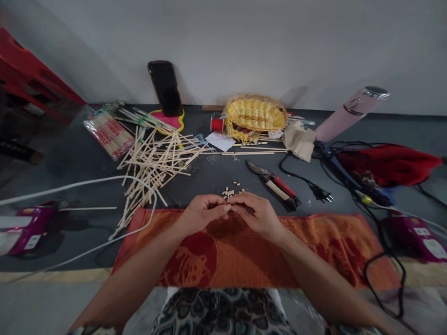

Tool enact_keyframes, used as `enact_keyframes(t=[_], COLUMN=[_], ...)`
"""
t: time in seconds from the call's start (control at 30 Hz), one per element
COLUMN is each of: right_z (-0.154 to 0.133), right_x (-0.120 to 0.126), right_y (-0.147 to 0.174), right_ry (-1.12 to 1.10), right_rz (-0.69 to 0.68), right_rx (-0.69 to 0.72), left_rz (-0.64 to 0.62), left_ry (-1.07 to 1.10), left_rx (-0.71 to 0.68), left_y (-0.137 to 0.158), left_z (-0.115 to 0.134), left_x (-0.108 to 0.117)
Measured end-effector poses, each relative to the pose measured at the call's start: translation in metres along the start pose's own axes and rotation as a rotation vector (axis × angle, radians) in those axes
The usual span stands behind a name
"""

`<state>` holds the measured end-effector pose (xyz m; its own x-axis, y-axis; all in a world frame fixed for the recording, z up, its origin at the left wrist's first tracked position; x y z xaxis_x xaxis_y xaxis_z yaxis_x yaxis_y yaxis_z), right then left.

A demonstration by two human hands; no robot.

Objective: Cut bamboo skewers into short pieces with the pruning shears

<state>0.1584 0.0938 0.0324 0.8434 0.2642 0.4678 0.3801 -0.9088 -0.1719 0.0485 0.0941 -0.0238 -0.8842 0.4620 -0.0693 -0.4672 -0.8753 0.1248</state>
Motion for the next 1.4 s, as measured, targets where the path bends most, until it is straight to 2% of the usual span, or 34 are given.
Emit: enact_keyframes(t=[0.2, 0.37, 0.8, 1.13, 1.4], right_z=[-0.002, -0.010, -0.002, 0.000, -0.002], right_x=[0.000, 0.000, 0.000, 0.000, 0.003], right_y=[0.000, 0.000, -0.001, 0.001, 0.000], right_ry=[0.011, -0.013, -0.054, -0.016, -0.018], right_rz=[-0.006, -0.013, -0.030, -0.003, -0.009], right_rx=[-0.013, 0.059, 0.017, 0.041, 0.044], left_rz=[0.016, -0.002, -0.006, 0.039, 0.010], left_ry=[0.055, 0.041, 0.126, 0.028, -0.016], left_rx=[0.000, 0.010, 0.002, 0.011, -0.050], left_y=[0.001, 0.001, 0.001, 0.000, 0.000], left_z=[0.003, 0.003, -0.004, -0.004, 0.004], left_x=[-0.001, -0.002, 0.000, 0.003, 0.000])
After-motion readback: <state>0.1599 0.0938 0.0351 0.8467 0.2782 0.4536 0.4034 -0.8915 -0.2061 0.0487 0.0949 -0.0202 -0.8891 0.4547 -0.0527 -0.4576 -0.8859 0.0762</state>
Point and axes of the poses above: each hand's wrist, its own y-axis away from the middle knuckle, its own x-axis out of the back of the hand, z = x × y, the point moved 10 cm from there along -y, towards the middle knuckle, and after that the axes turned 8 degrees about -x, right-handed, at the moved point
